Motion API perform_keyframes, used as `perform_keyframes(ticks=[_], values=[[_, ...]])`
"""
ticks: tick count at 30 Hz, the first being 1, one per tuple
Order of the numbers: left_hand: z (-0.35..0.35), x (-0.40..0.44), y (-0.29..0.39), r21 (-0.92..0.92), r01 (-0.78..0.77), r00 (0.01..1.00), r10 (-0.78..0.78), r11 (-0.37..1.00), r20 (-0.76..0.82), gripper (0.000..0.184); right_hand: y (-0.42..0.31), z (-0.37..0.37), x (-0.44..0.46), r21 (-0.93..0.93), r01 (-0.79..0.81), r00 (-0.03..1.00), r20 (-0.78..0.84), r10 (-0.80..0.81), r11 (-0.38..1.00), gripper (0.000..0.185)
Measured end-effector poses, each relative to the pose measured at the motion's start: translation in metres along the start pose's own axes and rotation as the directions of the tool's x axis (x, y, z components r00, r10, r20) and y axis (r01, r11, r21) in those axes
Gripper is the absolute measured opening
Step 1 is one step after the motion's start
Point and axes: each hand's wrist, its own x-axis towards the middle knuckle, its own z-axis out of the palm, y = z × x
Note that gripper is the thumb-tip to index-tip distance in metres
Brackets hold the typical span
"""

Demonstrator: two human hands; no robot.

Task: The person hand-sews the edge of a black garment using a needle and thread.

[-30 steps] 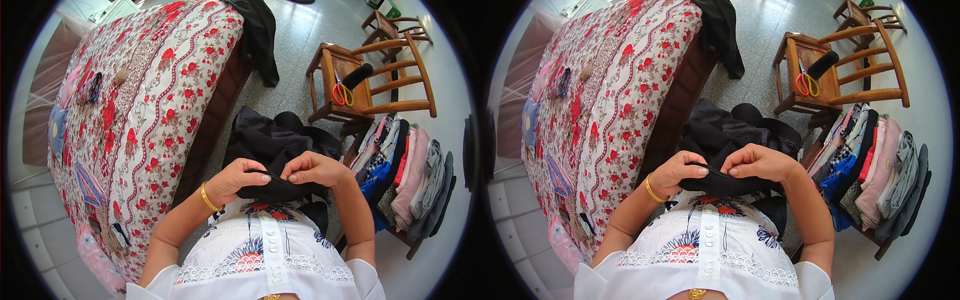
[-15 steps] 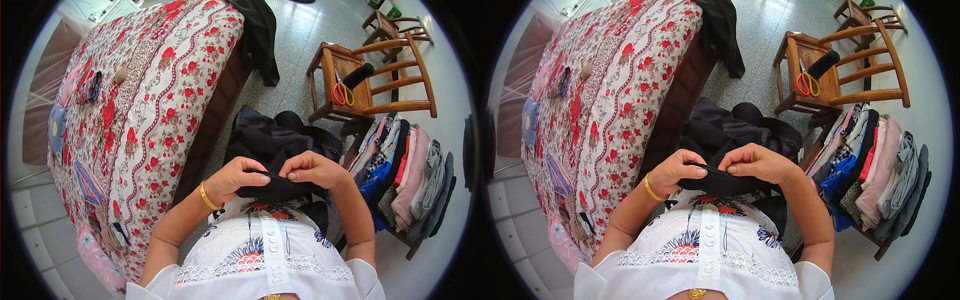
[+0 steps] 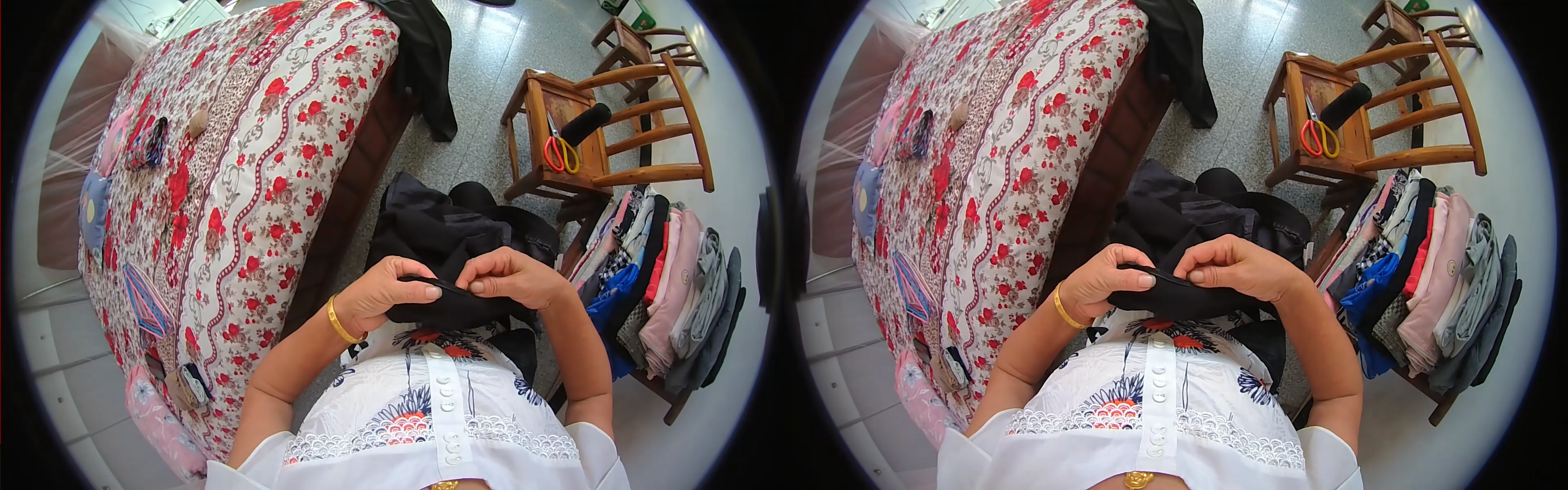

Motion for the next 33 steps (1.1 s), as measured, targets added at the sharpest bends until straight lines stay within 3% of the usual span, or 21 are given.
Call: perform_keyframes(ticks=[16, 33], values=[[0.0031, -0.0028, 0.0017, 0.123, -0.071, 0.997, 0.073, 0.99, -0.008, 0.013, 0.0032, 0.0063, 0.0031, 0.022, 0.055, 0.998, 0.023, -0.056, 0.998, 0.015], [0.0005, -0.0029, 0.0009, 0.02, -0.059, 0.998, 0.059, 0.998, -0.004, 0.014, -0.0003, 0.005, 0.0011, 0.013, 0.041, 0.999, -0.023, -0.041, 0.999, 0.014]])
